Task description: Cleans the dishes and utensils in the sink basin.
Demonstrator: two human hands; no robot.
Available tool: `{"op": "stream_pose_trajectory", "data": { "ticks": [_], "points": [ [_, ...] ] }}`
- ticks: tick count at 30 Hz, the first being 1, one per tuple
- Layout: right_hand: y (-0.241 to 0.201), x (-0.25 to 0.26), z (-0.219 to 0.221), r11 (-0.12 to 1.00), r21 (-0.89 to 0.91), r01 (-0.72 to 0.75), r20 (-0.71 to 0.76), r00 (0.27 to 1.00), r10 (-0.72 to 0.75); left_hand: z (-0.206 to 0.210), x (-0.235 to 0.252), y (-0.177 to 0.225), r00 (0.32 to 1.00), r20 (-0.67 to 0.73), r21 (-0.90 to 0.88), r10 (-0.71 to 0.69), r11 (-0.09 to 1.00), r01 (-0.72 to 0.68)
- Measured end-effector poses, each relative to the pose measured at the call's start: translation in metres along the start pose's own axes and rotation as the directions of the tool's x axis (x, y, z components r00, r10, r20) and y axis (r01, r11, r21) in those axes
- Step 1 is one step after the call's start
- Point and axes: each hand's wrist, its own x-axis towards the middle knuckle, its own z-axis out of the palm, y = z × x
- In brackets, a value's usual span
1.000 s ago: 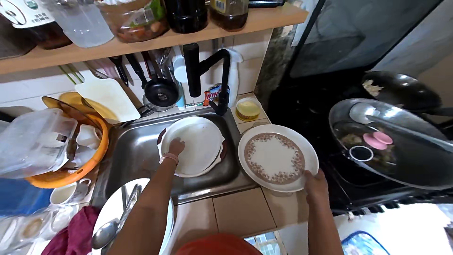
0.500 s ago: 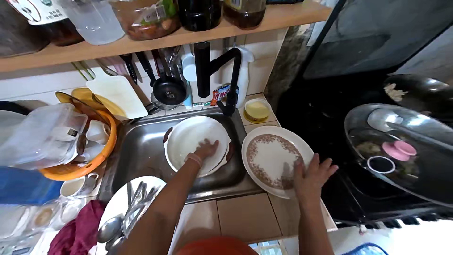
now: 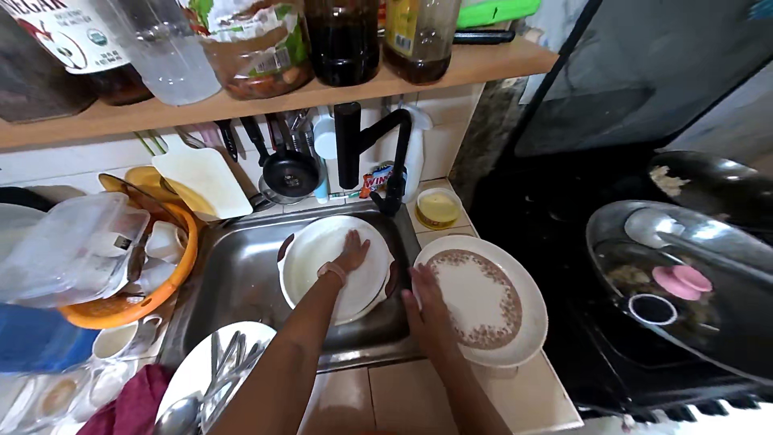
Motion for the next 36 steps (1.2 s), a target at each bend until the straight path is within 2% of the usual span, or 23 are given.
{"op": "stream_pose_trajectory", "data": {
  "ticks": [3, 6, 9, 11, 14, 18, 20, 22, 25, 26, 28, 32, 34, 36],
  "points": [
    [-0.01, 0.007, 0.013, 0.994, 0.06, -0.091, 0.179, 0.981, 0.079, -0.006, -0.001, -0.018, 0.993, 0.016, 0.045, -0.116, 0.992, 0.115],
    [-0.016, 0.017, 0.026, 0.961, 0.073, -0.268, 0.325, 0.917, 0.231, -0.015, -0.022, -0.024, 0.96, 0.061, 0.04, -0.274, 0.961, 0.272],
    [-0.012, 0.026, 0.038, 0.9, 0.111, -0.422, 0.374, 0.857, 0.356, -0.029, -0.053, -0.021, 0.912, 0.122, 0.114, -0.392, 0.918, 0.379],
    [-0.007, 0.027, 0.042, 0.864, 0.174, -0.473, 0.383, 0.841, 0.383, -0.034, -0.069, -0.018, 0.906, 0.156, 0.179, -0.393, 0.913, 0.365],
    [-0.002, 0.026, 0.048, 0.847, 0.244, -0.472, 0.335, 0.861, 0.383, -0.034, -0.089, -0.003, 0.91, 0.18, 0.133, -0.372, 0.926, 0.353],
    [0.0, 0.029, 0.055, 0.801, 0.31, -0.512, 0.27, 0.855, 0.443, -0.015, -0.097, 0.016, 0.949, 0.139, -0.121, -0.283, 0.946, 0.3],
    [0.003, 0.033, 0.058, 0.766, 0.339, -0.546, 0.248, 0.837, 0.487, 0.002, -0.087, 0.019, 0.981, 0.104, -0.242, -0.166, 0.952, 0.187],
    [0.005, 0.036, 0.059, 0.737, 0.367, -0.567, 0.244, 0.823, 0.512, 0.013, -0.082, 0.024, 0.996, 0.085, -0.274, -0.014, 0.961, 0.036],
    [0.004, 0.036, 0.058, 0.696, 0.42, -0.583, 0.247, 0.811, 0.53, 0.013, -0.097, 0.046, 0.984, 0.153, -0.291, 0.088, 0.956, -0.04],
    [0.003, 0.035, 0.057, 0.678, 0.445, -0.585, 0.249, 0.808, 0.534, 0.009, -0.106, 0.052, 0.977, 0.198, -0.274, 0.076, 0.962, -0.02],
    [-0.001, 0.033, 0.056, 0.62, 0.503, -0.602, 0.27, 0.791, 0.549, 0.004, -0.122, 0.057, 0.96, 0.276, -0.141, -0.052, 0.985, 0.094],
    [-0.018, 0.033, 0.048, 0.431, 0.543, -0.721, 0.385, 0.67, 0.634, -0.002, -0.134, 0.038, 0.887, 0.241, 0.099, -0.394, 0.919, 0.382],
    [-0.022, 0.034, 0.048, 0.379, 0.564, -0.734, 0.393, 0.642, 0.658, -0.009, -0.133, 0.025, 0.878, 0.217, 0.143, -0.428, 0.903, 0.405],
    [-0.025, 0.033, 0.049, 0.321, 0.6, -0.733, 0.402, 0.622, 0.672, -0.018, -0.127, 0.016, 0.901, 0.21, 0.178, -0.38, 0.921, 0.347]
  ]
}}
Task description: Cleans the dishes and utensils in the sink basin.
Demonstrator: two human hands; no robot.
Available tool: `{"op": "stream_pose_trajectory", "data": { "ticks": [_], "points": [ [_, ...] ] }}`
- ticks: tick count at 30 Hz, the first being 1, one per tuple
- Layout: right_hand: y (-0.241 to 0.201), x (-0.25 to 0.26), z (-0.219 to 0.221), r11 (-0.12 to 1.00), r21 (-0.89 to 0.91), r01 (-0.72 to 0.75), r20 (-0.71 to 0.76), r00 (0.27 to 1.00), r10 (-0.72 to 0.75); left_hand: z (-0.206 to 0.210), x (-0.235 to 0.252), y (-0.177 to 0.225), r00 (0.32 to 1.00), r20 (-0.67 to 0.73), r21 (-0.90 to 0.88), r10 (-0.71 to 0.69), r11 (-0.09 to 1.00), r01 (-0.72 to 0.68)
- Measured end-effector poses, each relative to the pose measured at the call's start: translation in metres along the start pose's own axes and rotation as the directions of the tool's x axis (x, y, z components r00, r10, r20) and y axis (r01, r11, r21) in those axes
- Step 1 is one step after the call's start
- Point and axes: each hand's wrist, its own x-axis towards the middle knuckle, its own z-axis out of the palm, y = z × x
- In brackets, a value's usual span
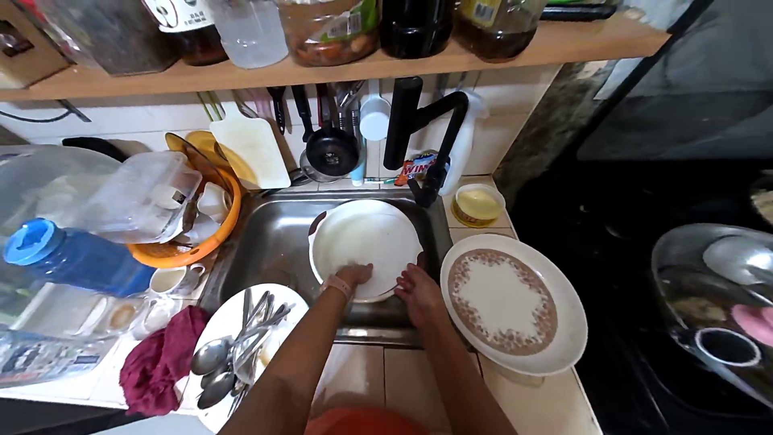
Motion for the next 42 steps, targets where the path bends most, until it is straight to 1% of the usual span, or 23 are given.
{"op": "stream_pose_trajectory", "data": {
  "ticks": [2, 3, 5, 7, 9, 12, 16, 19, 21, 24, 28, 31, 33, 37, 39, 41, 42],
  "points": [
    [0.0, -0.002, 0.001, 0.998, 0.054, -0.012, -0.009, 1.0, 0.013, -0.011, 0.011, -0.002, 0.999, -0.022, 0.025, 0.047, 0.999, -0.046],
    [0.001, -0.004, 0.001, 0.998, 0.061, -0.007, -0.01, 1.0, 0.008, -0.015, 0.019, -0.004, 0.998, -0.043, 0.004, 0.056, 0.998, -0.056],
    [0.003, -0.007, 0.001, 0.999, 0.054, 0.009, 0.001, 1.0, -0.009, -0.021, 0.033, -0.007, 0.996, -0.079, -0.047, 0.044, 0.998, -0.048],
    [0.006, -0.009, -0.001, 0.997, 0.069, 0.025, 0.023, 0.999, -0.027, -0.026, 0.046, -0.011, 0.994, -0.098, -0.007, 0.038, 0.999, -0.039],
    [0.01, -0.007, -0.003, 0.994, 0.1, 0.038, 0.024, 0.999, -0.04, -0.033, 0.058, -0.015, 0.996, -0.077, 0.076, 0.038, 0.997, -0.032],
    [0.011, -0.004, -0.002, 0.992, 0.128, 0.003, 0.018, 1.0, -0.005, -0.05, 0.065, -0.014, 1.0, -0.03, 0.194, 0.004, 0.981, 0.002],
    [0.006, -0.005, 0.004, 0.988, 0.151, -0.013, -0.011, 1.0, 0.015, -0.064, 0.067, -0.017, 0.998, -0.014, 0.202, -0.057, 0.978, 0.059],
    [-0.002, -0.006, 0.011, 0.986, 0.165, -0.014, -0.012, 1.0, 0.017, -0.06, 0.075, -0.024, 0.999, -0.008, 0.225, -0.05, 0.973, 0.05],
    [-0.007, -0.009, 0.015, 0.986, 0.167, -0.017, 0.011, 1.0, 0.015, -0.059, 0.076, -0.025, 0.998, -0.006, 0.192, -0.07, 0.979, 0.07],
    [-0.016, -0.015, 0.021, 0.988, 0.15, -0.024, 0.024, 0.999, 0.02, -0.067, 0.072, -0.027, 0.994, -0.007, 0.115, -0.106, 0.988, 0.106],
    [-0.021, -0.011, 0.026, 0.992, 0.12, -0.045, -0.019, 0.999, 0.048, -0.073, 0.069, -0.034, 0.993, 0.018, 0.124, -0.113, 0.986, 0.11],
    [-0.021, -0.004, 0.026, 0.995, 0.089, -0.051, -0.027, 0.998, 0.054, -0.07, 0.071, -0.038, 0.988, 0.012, 0.054, -0.157, 0.986, 0.156],
    [-0.023, 0.0, 0.028, 1.0, 0.012, -0.025, -0.018, 1.0, 0.026, -0.069, 0.073, -0.04, 0.986, 0.02, 0.031, -0.167, 0.986, 0.166],
    [-0.035, 0.005, 0.032, 0.98, -0.187, 0.062, 0.105, 0.994, -0.043, -0.068, 0.067, -0.04, 0.99, 0.047, 0.076, -0.13, 0.989, 0.126],
    [-0.034, 0.012, 0.042, 0.986, -0.168, 0.017, 0.123, 0.992, 0.004, -0.064, 0.071, -0.044, 0.987, 0.031, 0.015, -0.158, 0.987, 0.157],
    [-0.023, 0.027, 0.058, 0.989, -0.141, -0.054, 0.063, 0.996, 0.063, -0.063, 0.075, -0.048, 0.984, 0.029, -0.056, -0.174, 0.983, 0.176],
    [-0.017, 0.033, 0.064, 0.984, -0.163, -0.072, 0.033, 0.996, 0.078, -0.061, 0.075, -0.048, 0.985, 0.036, -0.076, -0.168, 0.982, 0.171]
  ]
}}
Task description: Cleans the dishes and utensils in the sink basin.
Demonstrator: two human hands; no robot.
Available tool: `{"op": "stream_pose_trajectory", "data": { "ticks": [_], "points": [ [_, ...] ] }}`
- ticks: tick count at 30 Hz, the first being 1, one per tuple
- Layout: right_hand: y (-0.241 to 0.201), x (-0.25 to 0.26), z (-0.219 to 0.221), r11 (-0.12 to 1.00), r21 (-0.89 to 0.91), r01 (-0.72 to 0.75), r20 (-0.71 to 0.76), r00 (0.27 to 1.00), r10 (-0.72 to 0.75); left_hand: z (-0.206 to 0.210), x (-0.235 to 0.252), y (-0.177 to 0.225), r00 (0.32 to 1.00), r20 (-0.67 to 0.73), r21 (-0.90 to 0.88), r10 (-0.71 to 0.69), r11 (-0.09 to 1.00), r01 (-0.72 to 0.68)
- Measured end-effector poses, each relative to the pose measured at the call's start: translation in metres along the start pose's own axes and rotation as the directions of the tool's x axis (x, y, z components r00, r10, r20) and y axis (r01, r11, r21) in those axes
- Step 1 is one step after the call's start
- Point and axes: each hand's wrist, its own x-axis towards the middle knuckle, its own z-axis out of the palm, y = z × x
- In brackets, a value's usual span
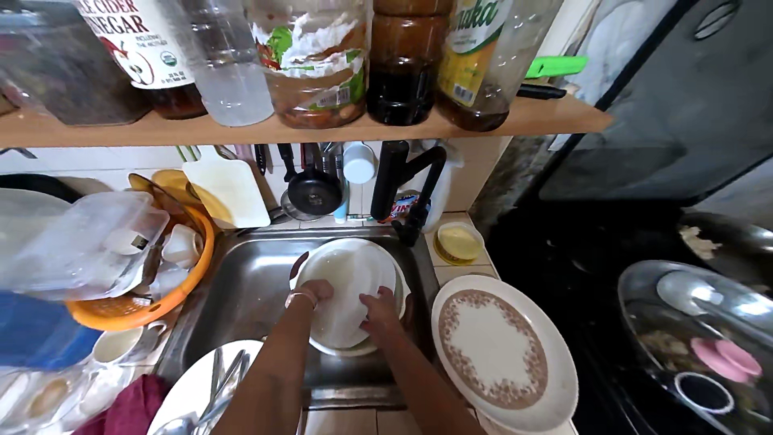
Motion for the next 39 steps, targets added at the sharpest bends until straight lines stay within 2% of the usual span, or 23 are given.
{"op": "stream_pose_trajectory", "data": {
  "ticks": [3, 5, 7, 9, 11, 14, 15, 17, 18, 21, 23, 24, 26, 29, 31, 35, 39],
  "points": [
    [0.007, 0.01, 0.007, 0.99, -0.143, 0.014, -0.03, 0.999, -0.018, 0.006, -0.013, 0.002, 0.999, -0.009, -0.078, 0.045, 0.996, -0.046],
    [0.003, 0.011, 0.007, 0.974, -0.218, 0.057, -0.036, 0.997, -0.066, 0.009, -0.025, 0.007, 0.993, -0.08, -0.276, 0.082, 0.956, -0.101],
    [0.003, 0.012, 0.004, 0.966, -0.236, 0.105, -0.04, 0.992, -0.117, 0.014, -0.038, 0.018, 0.988, -0.112, -0.553, 0.107, 0.819, -0.152],
    [0.004, 0.011, 0.002, 0.956, -0.251, 0.154, -0.054, 0.983, -0.173, 0.021, -0.057, 0.033, 0.97, -0.167, -0.685, 0.177, 0.687, -0.243],
    [0.001, 0.005, -0.003, 0.94, -0.276, 0.203, -0.057, 0.972, -0.227, 0.031, -0.074, 0.047, 0.908, -0.249, -0.707, 0.338, 0.577, -0.409],
    [-0.008, -0.013, -0.01, 0.889, -0.324, 0.324, -0.066, 0.929, -0.363, 0.047, -0.098, 0.07, 0.737, -0.413, -0.667, 0.535, 0.374, -0.645],
    [-0.011, -0.021, -0.015, 0.866, -0.345, 0.363, -0.068, 0.91, -0.409, 0.05, -0.103, 0.073, 0.688, -0.433, -0.634, 0.582, 0.346, -0.691],
    [-0.017, -0.037, -0.028, 0.827, -0.362, 0.43, -0.076, 0.871, -0.486, 0.055, -0.107, 0.073, 0.641, -0.434, -0.511, 0.633, 0.413, -0.754],
    [-0.019, -0.046, -0.035, 0.819, -0.353, 0.453, -0.086, 0.855, -0.511, 0.058, -0.108, 0.071, 0.648, -0.43, -0.433, 0.629, 0.485, -0.759],
    [-0.025, -0.079, -0.06, 0.836, -0.259, 0.483, -0.164, 0.831, -0.531, 0.064, -0.103, 0.059, 0.744, -0.389, -0.244, 0.543, 0.718, -0.652],
    [-0.021, -0.094, -0.081, 0.858, -0.13, 0.497, -0.232, 0.826, -0.513, 0.063, -0.094, 0.049, 0.822, -0.321, -0.231, 0.47, 0.803, -0.549],
    [-0.017, -0.1, -0.092, 0.865, -0.065, 0.497, -0.276, 0.824, -0.494, 0.063, -0.092, 0.046, 0.845, -0.301, -0.282, 0.442, 0.805, -0.522],
    [-0.004, -0.105, -0.116, 0.852, 0.103, 0.513, -0.353, 0.82, -0.451, 0.067, -0.094, 0.048, 0.869, -0.301, -0.473, 0.393, 0.73, -0.494],
    [0.021, -0.1, -0.15, 0.778, 0.302, 0.551, -0.453, 0.801, -0.391, 0.069, -0.106, 0.067, 0.871, -0.236, -0.631, 0.432, 0.613, -0.475],
    [0.038, -0.094, -0.172, 0.734, 0.365, 0.572, -0.477, 0.792, -0.38, 0.074, -0.115, 0.084, 0.856, -0.231, -0.566, 0.463, 0.652, -0.505],
    [0.062, -0.085, -0.208, 0.717, 0.361, 0.596, -0.551, 0.757, -0.351, 0.09, -0.125, 0.118, 0.843, -0.224, -0.347, 0.488, 0.769, -0.537],
    [0.076, -0.093, -0.228, 0.681, 0.405, 0.61, -0.6, 0.739, -0.306, 0.106, -0.121, 0.139, 0.815, -0.231, -0.331, 0.532, 0.744, -0.58]
  ]
}}
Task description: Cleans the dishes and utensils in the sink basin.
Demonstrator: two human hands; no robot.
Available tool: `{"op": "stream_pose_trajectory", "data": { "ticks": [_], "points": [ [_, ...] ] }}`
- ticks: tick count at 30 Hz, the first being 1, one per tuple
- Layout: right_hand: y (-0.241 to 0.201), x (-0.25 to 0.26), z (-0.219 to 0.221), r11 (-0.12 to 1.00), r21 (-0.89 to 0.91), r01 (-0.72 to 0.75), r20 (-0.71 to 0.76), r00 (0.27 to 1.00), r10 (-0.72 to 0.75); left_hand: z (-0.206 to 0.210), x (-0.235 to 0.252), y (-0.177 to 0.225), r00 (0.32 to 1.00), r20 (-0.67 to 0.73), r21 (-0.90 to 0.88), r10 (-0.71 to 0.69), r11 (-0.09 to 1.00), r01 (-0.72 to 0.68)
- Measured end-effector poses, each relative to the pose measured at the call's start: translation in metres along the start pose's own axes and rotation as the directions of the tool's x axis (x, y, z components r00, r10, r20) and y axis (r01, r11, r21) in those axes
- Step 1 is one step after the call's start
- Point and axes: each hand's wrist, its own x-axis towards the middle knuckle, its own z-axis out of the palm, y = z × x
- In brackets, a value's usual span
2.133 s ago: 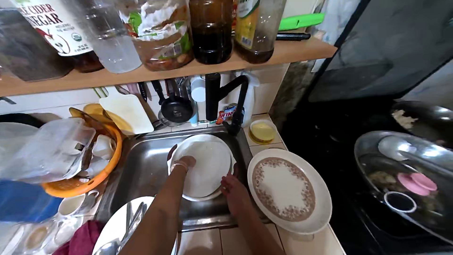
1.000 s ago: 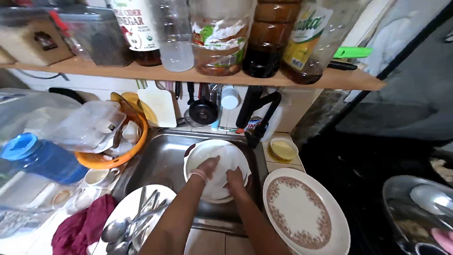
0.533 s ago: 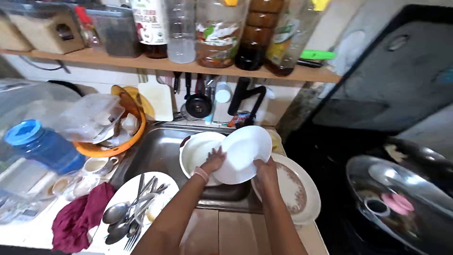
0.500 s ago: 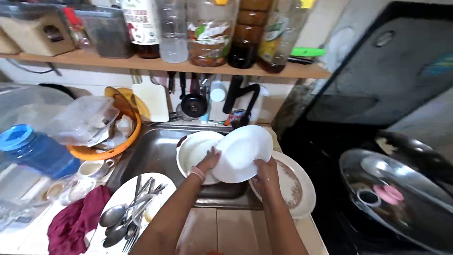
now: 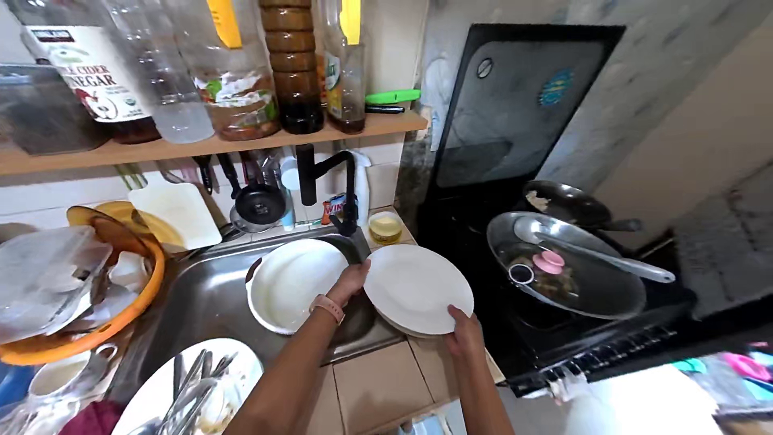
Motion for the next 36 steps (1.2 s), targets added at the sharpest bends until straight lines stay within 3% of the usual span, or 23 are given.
{"op": "stream_pose_trajectory", "data": {
  "ticks": [7, 10, 12, 14, 19, 22, 25, 31, 36],
  "points": [
    [0.008, 0.01, -0.013, 0.999, 0.023, -0.039, -0.014, 0.999, 0.039, 0.009, 0.002, 0.006, 0.997, 0.051, 0.247, -0.057, 0.968, 0.042],
    [0.003, 0.012, -0.016, 0.952, -0.305, -0.024, -0.045, 0.999, 0.01, 0.011, 0.0, 0.006, 0.998, 0.044, 0.344, -0.043, 0.938, 0.026],
    [0.0, 0.016, -0.024, 0.77, -0.637, 0.026, -0.034, 0.998, -0.062, 0.015, -0.002, 0.006, 0.999, 0.03, 0.4, -0.045, 0.916, 0.029],
    [-0.006, 0.017, -0.027, 0.588, -0.806, 0.062, -0.004, 0.994, -0.11, 0.018, -0.005, 0.006, 0.999, 0.001, 0.458, -0.045, 0.888, 0.04],
    [-0.005, 0.013, -0.021, 0.306, -0.952, 0.022, -0.025, 0.989, -0.149, 0.024, -0.01, 0.001, 1.0, -0.024, 0.56, 0.0, 0.829, 0.014],
    [0.005, 0.017, -0.021, 0.197, -0.98, 0.002, -0.031, 0.986, -0.166, 0.028, -0.007, -0.006, 0.999, -0.048, 0.566, 0.022, 0.824, 0.009],
    [0.012, 0.023, -0.022, 0.207, -0.977, 0.042, -0.009, 0.971, -0.239, 0.032, -0.005, -0.012, 0.998, -0.056, 0.538, 0.028, 0.843, 0.007],
    [0.035, 0.043, -0.034, 0.384, -0.882, 0.273, 0.101, 0.905, -0.413, 0.037, -0.002, -0.016, 0.994, -0.099, 0.459, 0.047, 0.888, 0.004],
    [0.035, 0.041, -0.034, 0.567, -0.788, 0.242, 0.036, 0.936, -0.349, 0.031, -0.004, -0.01, 0.998, -0.06, 0.426, -0.01, 0.904, 0.035]
  ]
}}
